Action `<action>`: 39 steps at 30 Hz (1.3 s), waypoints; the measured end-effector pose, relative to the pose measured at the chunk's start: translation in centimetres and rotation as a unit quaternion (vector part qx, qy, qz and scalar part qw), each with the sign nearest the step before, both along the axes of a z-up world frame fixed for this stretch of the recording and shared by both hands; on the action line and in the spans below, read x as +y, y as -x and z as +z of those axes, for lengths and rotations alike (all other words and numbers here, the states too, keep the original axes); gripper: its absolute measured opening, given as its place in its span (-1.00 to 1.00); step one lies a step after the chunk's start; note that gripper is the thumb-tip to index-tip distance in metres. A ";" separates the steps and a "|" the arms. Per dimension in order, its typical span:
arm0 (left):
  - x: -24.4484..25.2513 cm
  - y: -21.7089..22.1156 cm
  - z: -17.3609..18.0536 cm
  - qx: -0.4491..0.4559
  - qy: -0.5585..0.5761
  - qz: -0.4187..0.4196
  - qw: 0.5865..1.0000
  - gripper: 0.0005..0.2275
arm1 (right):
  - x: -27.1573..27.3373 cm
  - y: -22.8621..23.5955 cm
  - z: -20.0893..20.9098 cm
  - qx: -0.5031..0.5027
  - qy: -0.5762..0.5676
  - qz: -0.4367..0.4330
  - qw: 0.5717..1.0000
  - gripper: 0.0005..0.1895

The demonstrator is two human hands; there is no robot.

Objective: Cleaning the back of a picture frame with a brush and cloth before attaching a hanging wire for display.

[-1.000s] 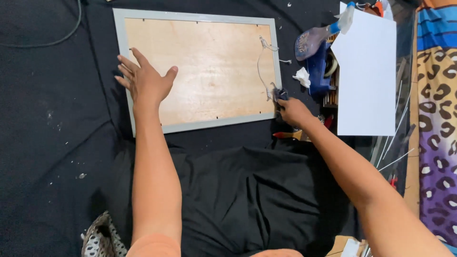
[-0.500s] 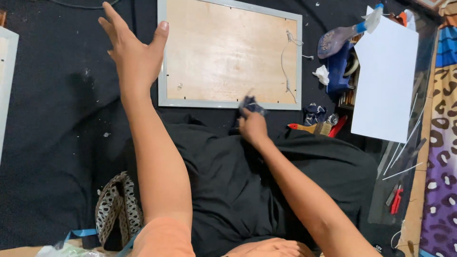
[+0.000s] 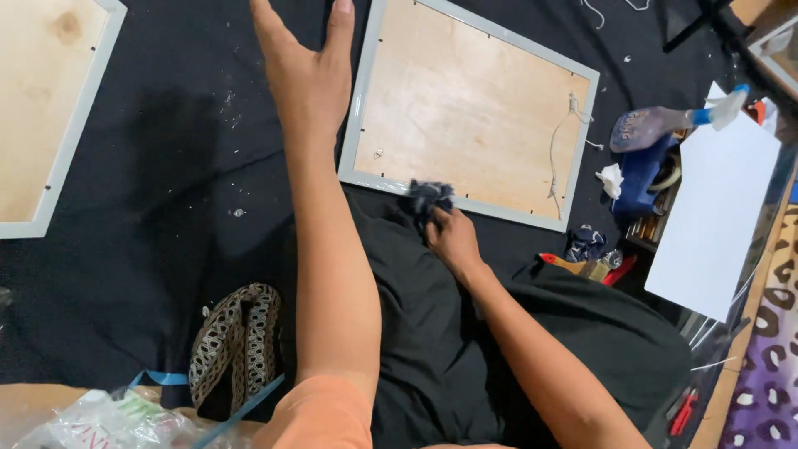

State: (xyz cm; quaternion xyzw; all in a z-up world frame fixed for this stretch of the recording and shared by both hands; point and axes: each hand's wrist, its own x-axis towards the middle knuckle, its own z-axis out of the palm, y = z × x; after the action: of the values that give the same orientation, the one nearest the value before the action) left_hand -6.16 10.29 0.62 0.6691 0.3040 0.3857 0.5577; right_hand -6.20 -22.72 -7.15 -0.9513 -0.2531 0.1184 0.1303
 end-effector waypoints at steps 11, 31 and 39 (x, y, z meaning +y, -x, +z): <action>1.1 -1.0 0.6 0.057 0.089 -0.017 0.994 -0.17 | 9.5 -2.5 3.7 0.080 -0.024 0.084 0.993 -0.56; 0.7 -4.4 1.7 0.091 0.174 -0.068 0.978 -0.17 | 13.9 -19.3 1.5 -0.280 -0.035 0.190 0.940 -0.87; -1.7 -5.9 1.6 0.127 0.091 -0.135 0.978 -0.25 | 8.1 -9.6 4.9 -0.144 -0.058 0.324 0.933 -0.87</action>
State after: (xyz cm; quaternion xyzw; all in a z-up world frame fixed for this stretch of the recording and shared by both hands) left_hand -0.30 8.64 2.19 0.6939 0.3126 0.1895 0.6204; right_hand 3.36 -14.63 -2.20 -0.8154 -0.5698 0.0007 0.1018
